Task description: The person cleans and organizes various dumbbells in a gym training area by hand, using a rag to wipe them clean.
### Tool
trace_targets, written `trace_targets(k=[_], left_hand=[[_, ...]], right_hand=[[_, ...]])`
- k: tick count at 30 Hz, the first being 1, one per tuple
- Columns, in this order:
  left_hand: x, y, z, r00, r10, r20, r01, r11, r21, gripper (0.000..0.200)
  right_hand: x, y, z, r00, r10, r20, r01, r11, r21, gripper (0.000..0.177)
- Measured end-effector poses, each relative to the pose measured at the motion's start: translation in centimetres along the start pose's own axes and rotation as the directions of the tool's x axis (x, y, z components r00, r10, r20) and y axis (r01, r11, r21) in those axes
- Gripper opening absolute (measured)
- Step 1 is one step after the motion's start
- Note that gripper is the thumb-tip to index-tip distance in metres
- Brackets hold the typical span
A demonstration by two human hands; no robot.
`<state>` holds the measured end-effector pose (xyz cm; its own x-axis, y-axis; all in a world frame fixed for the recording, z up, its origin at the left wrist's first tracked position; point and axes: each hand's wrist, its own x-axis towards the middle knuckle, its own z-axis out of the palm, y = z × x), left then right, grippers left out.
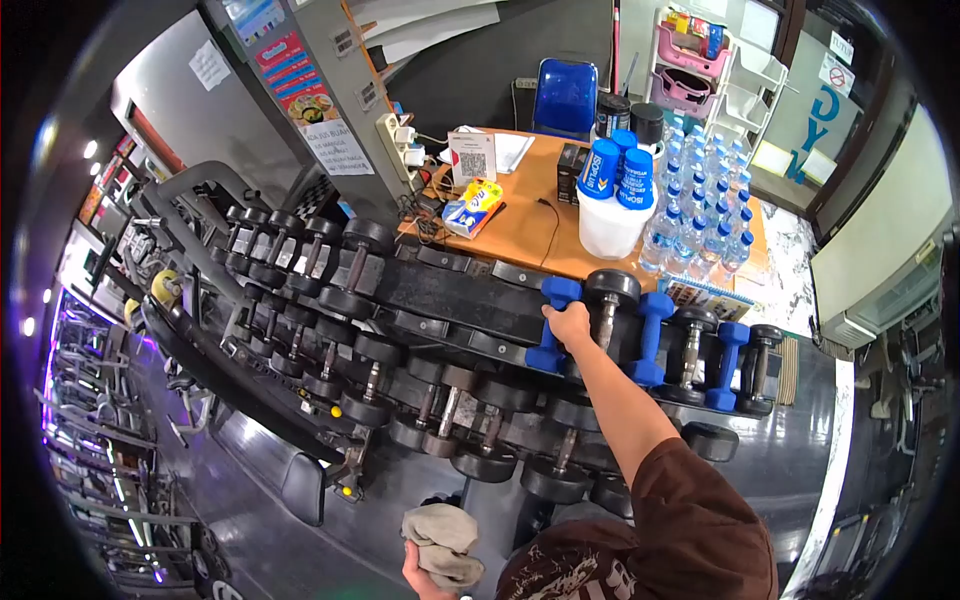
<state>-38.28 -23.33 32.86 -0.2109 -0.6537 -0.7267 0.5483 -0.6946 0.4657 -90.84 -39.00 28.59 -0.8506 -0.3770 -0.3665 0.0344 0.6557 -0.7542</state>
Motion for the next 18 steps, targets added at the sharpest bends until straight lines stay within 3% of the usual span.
trace_targets(k=[9,13,14,17,18], left_hand=[[-2.7,-0.4,-0.1,0.996,-0.013,-0.088,0.003,0.993,-0.119,0.044],[-3.6,-0.9,1.0,0.989,0.031,-0.146,-0.036,0.999,-0.035,0.041],[-3.5,-1.7,2.8,0.988,0.155,0.002,-0.155,0.988,-0.018,0.057],[-3.2,-1.3,-1.1,0.995,-0.021,-0.099,0.01,0.994,-0.11,0.044],[-3.4,-1.5,-0.8,0.999,0.043,-0.006,-0.044,0.996,-0.08,0.049]], right_hand=[[1.1,0.8,1.2,0.997,-0.067,-0.037,0.068,0.998,0.012,0.052],[1.4,0.5,0.6,0.999,-0.012,0.05,0.013,0.999,-0.031,0.058],[1.6,0.8,0.7,0.997,-0.005,0.074,0.007,1.0,-0.029,0.062],[-0.5,0.1,-1.5,0.988,-0.066,0.142,0.092,0.979,-0.183,0.064],[-0.8,0.2,-1.8,0.986,-0.118,0.12,0.142,0.966,-0.215,0.064]])
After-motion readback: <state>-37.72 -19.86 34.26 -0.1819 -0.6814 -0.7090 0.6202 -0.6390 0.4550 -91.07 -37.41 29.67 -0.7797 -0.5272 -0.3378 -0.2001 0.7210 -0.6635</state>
